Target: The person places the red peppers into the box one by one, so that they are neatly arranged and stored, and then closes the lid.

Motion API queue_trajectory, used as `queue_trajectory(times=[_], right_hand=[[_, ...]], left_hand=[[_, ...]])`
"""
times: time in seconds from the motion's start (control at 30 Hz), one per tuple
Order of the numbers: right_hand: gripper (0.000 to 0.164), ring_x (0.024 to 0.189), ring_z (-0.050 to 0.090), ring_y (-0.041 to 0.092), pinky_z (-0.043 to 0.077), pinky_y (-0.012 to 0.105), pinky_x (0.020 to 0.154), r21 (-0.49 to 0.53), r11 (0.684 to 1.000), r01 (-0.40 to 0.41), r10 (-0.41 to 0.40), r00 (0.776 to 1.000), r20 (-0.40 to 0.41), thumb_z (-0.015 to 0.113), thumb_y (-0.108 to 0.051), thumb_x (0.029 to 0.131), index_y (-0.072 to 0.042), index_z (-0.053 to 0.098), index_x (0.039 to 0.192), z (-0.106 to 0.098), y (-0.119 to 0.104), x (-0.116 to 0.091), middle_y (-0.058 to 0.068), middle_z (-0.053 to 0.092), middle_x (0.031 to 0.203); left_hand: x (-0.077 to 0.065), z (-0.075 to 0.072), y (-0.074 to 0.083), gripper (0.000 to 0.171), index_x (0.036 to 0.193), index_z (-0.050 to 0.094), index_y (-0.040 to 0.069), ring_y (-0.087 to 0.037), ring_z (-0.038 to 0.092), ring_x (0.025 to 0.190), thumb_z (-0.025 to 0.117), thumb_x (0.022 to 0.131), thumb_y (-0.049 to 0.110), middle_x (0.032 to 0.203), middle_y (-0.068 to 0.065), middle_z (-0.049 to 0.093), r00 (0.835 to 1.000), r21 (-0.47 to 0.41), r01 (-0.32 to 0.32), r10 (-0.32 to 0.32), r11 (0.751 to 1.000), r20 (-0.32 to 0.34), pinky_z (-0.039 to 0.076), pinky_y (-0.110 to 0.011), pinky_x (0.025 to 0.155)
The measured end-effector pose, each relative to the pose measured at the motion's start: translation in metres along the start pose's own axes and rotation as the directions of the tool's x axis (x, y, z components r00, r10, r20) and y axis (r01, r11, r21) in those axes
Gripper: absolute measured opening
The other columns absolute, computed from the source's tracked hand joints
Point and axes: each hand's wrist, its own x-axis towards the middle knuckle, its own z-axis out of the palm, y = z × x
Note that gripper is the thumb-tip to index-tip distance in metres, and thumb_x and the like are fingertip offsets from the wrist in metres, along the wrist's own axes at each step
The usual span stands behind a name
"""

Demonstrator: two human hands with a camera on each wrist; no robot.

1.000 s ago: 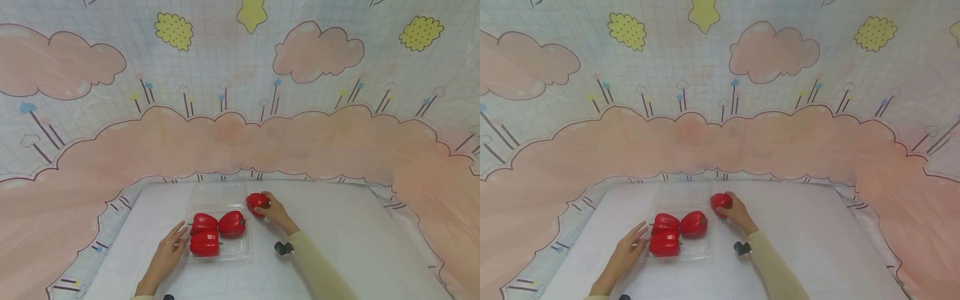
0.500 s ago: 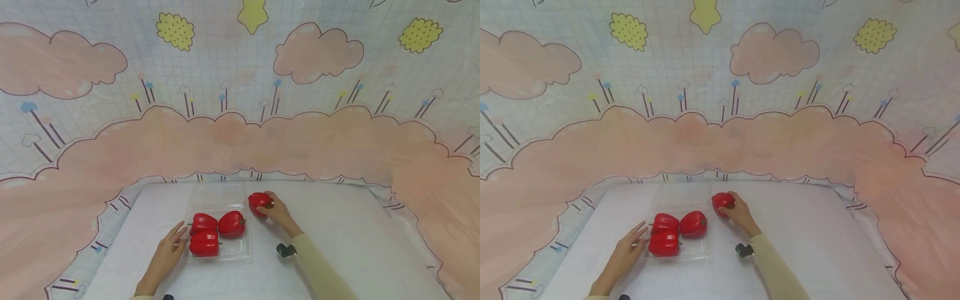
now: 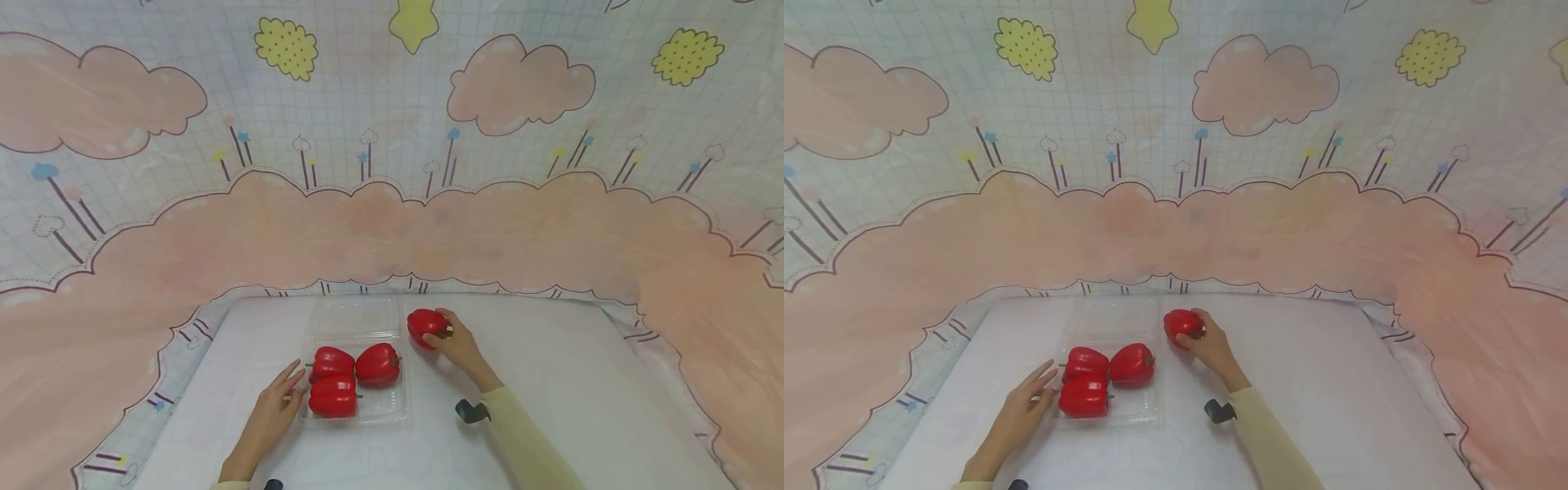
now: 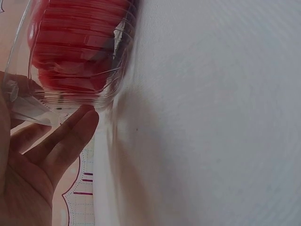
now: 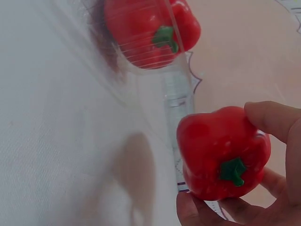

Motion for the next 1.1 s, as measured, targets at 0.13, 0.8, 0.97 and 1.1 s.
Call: queue_trajectory(times=[0.13,0.8,0.97,1.1], right_hand=[[0.072,0.129,0.051,0.039,0.056,0.051,0.097,0.009,0.999,0.038,-0.038,0.999,-0.005,0.075,-0.028,0.086,-0.02,0.039,0.148,-0.004,0.0,-0.003,0.018,0.047,0.147],[0.073,0.125,0.054,0.035,0.061,0.045,0.087,0.084,0.992,0.095,-0.094,0.996,-0.006,0.077,-0.026,0.084,-0.024,0.04,0.147,-0.014,-0.015,-0.028,0.012,0.05,0.144],[0.073,0.124,0.055,0.034,0.061,0.044,0.088,0.111,0.984,0.139,-0.138,0.99,-0.016,0.077,-0.025,0.083,-0.022,0.041,0.146,-0.015,-0.021,-0.038,0.012,0.05,0.144],[0.072,0.122,0.056,0.032,0.061,0.042,0.089,0.123,0.978,0.17,-0.169,0.985,-0.019,0.078,-0.027,0.083,-0.024,0.042,0.145,-0.015,-0.025,-0.046,0.01,0.052,0.143]], left_hand=[[0.0,0.001,-0.001,0.043,0.135,0.058,0.002,-0.025,0.071,0.1,0.062,0.092,0.006,0.152,-0.015,0.046,1.0,0.001,-0.005,0.005,1.0,-0.001,0.062,-0.032,0.08],[0.001,0.002,-0.002,0.043,0.136,0.057,0.003,-0.03,0.071,0.102,0.06,0.094,0.008,0.152,-0.015,0.045,1.0,0.002,0.009,-0.009,1.0,0.007,0.062,-0.033,0.079],[0.001,0.001,0.001,0.044,0.137,0.057,0.003,-0.03,0.07,0.104,0.06,0.094,0.007,0.152,-0.015,0.044,1.0,0.004,0.012,-0.012,1.0,0.017,0.062,-0.034,0.08],[0.0,0.0,0.003,0.043,0.137,0.057,0.003,-0.031,0.069,0.106,0.06,0.094,0.007,0.152,-0.015,0.044,1.0,0.008,0.003,-0.003,1.0,0.012,0.062,-0.035,0.081]])
